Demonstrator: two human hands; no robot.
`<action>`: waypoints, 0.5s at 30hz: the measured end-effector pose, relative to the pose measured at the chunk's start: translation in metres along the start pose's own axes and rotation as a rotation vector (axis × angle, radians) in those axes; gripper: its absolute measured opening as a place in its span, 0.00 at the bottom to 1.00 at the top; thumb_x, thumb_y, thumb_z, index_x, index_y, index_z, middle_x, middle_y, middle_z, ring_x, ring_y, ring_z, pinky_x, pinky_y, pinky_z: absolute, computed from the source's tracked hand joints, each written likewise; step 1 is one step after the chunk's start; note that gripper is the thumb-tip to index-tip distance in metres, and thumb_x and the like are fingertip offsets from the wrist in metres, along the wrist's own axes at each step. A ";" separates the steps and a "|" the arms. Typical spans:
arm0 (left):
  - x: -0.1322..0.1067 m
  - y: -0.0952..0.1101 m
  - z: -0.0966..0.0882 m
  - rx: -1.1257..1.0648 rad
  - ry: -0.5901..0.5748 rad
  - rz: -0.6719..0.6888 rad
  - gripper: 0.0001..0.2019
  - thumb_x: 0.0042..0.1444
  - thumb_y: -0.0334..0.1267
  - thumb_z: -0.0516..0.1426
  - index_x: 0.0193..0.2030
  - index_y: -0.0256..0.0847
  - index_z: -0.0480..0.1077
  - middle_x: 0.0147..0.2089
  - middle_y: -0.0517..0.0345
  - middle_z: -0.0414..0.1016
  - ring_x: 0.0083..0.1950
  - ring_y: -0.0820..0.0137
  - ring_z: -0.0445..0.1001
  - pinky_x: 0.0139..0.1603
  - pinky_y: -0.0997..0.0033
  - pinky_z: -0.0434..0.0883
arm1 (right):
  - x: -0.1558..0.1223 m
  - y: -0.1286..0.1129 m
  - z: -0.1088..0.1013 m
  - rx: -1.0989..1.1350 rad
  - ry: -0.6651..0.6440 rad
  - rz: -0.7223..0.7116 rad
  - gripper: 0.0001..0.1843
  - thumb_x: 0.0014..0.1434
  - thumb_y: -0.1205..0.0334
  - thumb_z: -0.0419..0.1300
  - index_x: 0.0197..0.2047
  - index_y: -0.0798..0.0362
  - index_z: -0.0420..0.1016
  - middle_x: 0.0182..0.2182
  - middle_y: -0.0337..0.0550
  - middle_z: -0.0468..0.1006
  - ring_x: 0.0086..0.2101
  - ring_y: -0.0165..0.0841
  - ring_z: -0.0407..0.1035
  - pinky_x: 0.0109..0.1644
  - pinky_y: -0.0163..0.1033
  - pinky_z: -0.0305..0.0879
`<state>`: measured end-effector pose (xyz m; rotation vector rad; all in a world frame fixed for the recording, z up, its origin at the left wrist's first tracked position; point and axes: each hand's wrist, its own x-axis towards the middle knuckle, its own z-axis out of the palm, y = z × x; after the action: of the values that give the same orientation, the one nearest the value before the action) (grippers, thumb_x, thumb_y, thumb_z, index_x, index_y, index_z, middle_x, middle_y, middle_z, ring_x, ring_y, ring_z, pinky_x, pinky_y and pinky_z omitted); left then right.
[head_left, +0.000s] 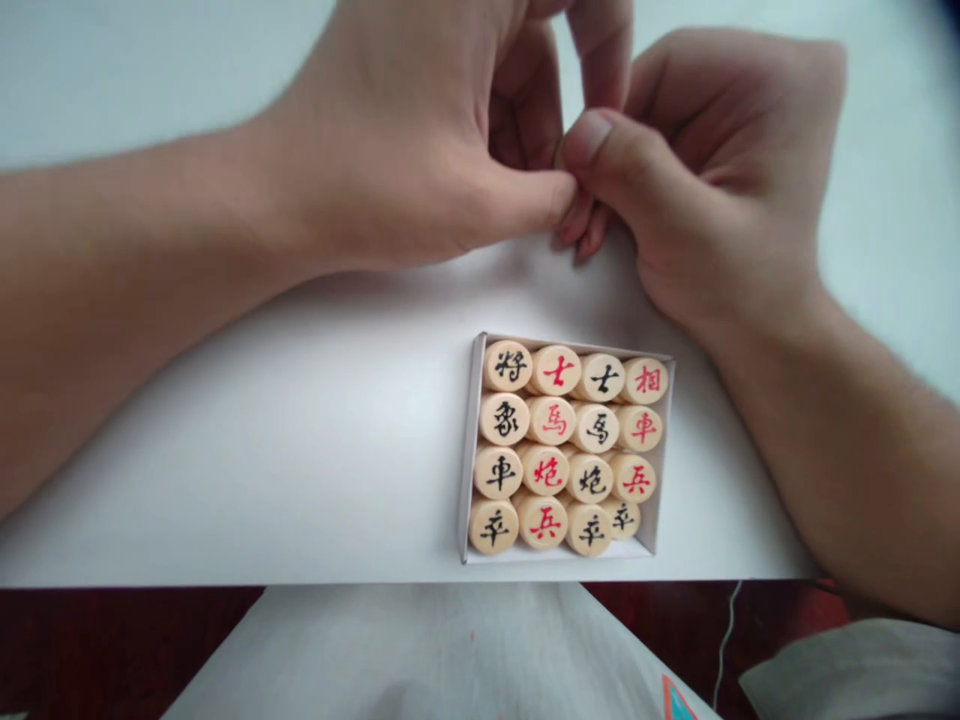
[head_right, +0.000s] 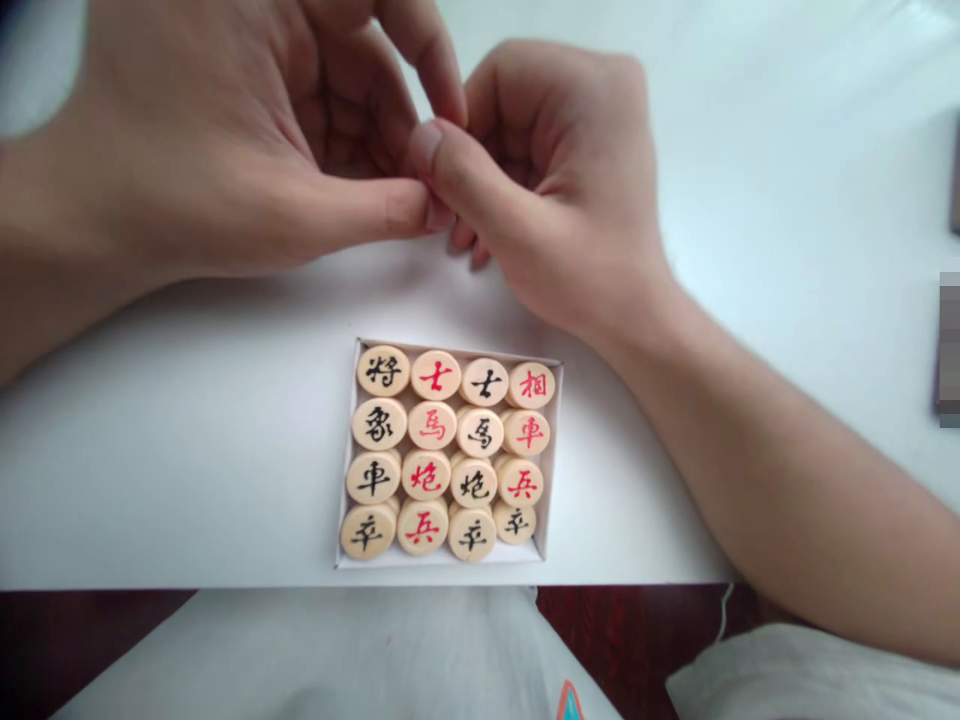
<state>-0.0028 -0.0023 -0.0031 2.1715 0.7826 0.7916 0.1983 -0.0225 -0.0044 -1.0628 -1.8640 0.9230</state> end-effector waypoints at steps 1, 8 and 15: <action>0.002 0.000 0.000 0.022 0.010 0.026 0.23 0.65 0.35 0.59 0.59 0.14 0.72 0.40 0.55 0.76 0.41 0.76 0.80 0.46 0.68 0.73 | 0.000 0.001 -0.001 0.010 0.010 -0.011 0.16 0.70 0.67 0.66 0.28 0.49 0.73 0.23 0.32 0.80 0.22 0.25 0.71 0.24 0.34 0.65; 0.006 -0.002 0.004 -0.053 0.105 0.057 0.11 0.57 0.24 0.63 0.47 0.24 0.76 0.31 0.61 0.79 0.32 0.80 0.79 0.31 0.83 0.68 | 0.001 0.009 -0.001 0.020 0.004 -0.035 0.16 0.68 0.54 0.69 0.30 0.51 0.76 0.22 0.29 0.80 0.20 0.23 0.73 0.23 0.29 0.65; 0.006 0.001 0.001 -0.014 0.061 -0.059 0.08 0.57 0.32 0.62 0.44 0.42 0.74 0.30 0.71 0.77 0.34 0.79 0.82 0.34 0.77 0.72 | 0.002 0.007 0.001 0.027 0.031 -0.011 0.18 0.63 0.48 0.73 0.27 0.46 0.75 0.21 0.36 0.79 0.19 0.31 0.71 0.21 0.38 0.71</action>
<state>0.0023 0.0015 -0.0015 2.1101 0.8659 0.8341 0.1988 -0.0188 -0.0102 -1.0445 -1.8255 0.9179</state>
